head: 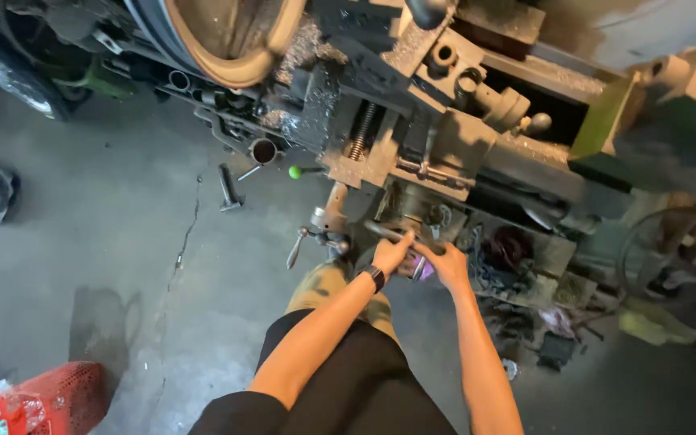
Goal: The person carries a small metal part across the workshop to a lathe, mounts a wheel hub onto the lathe, and turns the handwheel and chuck handles to machine the hub. They repeatedly adjust the hub and operate the lathe controls while metal shavings accumulate around the machine.
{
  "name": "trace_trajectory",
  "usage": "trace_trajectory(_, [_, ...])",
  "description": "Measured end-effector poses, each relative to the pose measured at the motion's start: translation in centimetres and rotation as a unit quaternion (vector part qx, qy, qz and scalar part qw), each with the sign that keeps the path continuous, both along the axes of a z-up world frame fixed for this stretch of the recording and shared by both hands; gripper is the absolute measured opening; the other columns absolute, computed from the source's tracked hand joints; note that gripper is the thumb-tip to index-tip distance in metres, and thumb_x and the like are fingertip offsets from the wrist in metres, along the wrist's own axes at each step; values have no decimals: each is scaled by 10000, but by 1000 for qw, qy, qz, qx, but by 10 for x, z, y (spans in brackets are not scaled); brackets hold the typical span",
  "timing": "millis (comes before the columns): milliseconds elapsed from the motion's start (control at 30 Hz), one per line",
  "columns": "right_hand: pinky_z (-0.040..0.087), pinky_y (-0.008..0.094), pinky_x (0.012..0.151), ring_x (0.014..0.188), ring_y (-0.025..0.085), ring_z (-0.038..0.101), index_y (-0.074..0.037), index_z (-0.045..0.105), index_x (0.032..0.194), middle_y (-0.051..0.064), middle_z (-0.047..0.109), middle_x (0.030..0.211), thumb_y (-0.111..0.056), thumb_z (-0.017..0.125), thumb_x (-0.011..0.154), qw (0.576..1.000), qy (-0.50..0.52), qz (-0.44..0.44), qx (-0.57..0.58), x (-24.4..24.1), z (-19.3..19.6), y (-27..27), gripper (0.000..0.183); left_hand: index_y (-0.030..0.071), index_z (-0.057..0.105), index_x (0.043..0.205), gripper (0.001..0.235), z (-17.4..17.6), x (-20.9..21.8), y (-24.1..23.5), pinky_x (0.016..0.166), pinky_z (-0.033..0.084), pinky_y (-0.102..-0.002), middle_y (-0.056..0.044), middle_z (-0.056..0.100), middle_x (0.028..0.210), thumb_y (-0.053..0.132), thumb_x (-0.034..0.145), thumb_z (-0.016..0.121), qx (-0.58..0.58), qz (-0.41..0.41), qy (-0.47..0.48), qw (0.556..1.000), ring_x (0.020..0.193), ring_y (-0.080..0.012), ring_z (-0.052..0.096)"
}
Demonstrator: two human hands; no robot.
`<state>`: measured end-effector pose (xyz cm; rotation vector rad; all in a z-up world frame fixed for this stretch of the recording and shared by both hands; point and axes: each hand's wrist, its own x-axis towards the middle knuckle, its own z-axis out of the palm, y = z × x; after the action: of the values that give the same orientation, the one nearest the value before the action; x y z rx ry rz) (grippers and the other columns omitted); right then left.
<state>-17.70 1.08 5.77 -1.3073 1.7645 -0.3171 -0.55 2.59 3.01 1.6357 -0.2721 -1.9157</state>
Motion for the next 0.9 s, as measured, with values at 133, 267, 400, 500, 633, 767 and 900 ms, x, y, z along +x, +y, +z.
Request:
trace_trajectory(133, [578,361,675,748,235,758,22,759,1005,165,785,852,-558,816,692,995,-68,-47,47,13,25,-3,662,-47,510,1118,626,-3,-18,-16,554,626,-472,-213,681,1001,422,817,794,40,84,-22,995,733,-317,735])
trace_trajectory(267, [574,400,685,741,282,765,19,773,983,210,778,822,-610,802,705,999,0,-15,45,23,37,-7,689,-103,363,1256,746,-21,-18,-21,605,624,-506,-251,608,1162,285,786,793,69,112,-91,987,918,-365,728])
trace_trajectory(400, [564,455,742,836,360,745,-17,787,1010,223,766,863,-665,802,698,999,53,9,5,29,32,-6,720,-177,471,1221,681,-33,-10,-21,612,640,-467,-263,626,1187,251,775,757,73,105,-124,984,980,-351,722])
trace_trajectory(500, [559,484,761,872,395,728,-28,795,1023,225,758,877,-685,779,686,998,59,15,-23,35,32,-6,738,-166,603,1078,544,-28,-4,-25,598,613,-448,-254,672,1119,264,771,731,76,91,-136,984,933,-331,722])
trace_trajectory(633, [575,476,759,849,401,740,78,751,951,261,743,856,-723,796,683,993,114,25,29,42,38,-10,845,-127,661,921,440,-2,8,-31,567,571,-437,-244,706,989,290,785,697,90,52,-145,984,837,-363,731])
trace_trajectory(767, [572,476,749,783,399,743,83,759,802,261,746,771,-748,759,661,993,109,19,43,51,47,-12,843,-86,660,830,403,-22,15,-29,528,502,-435,-198,653,817,317,810,673,95,11,-133,986,683,-336,674])
trace_trajectory(900, [568,508,654,705,423,714,101,734,764,284,705,747,-765,771,670,990,133,42,-12,54,35,-12,873,-55,649,853,326,-45,17,-27,568,558,-411,-100,612,764,262,791,689,77,72,-70,992,619,-216,583])
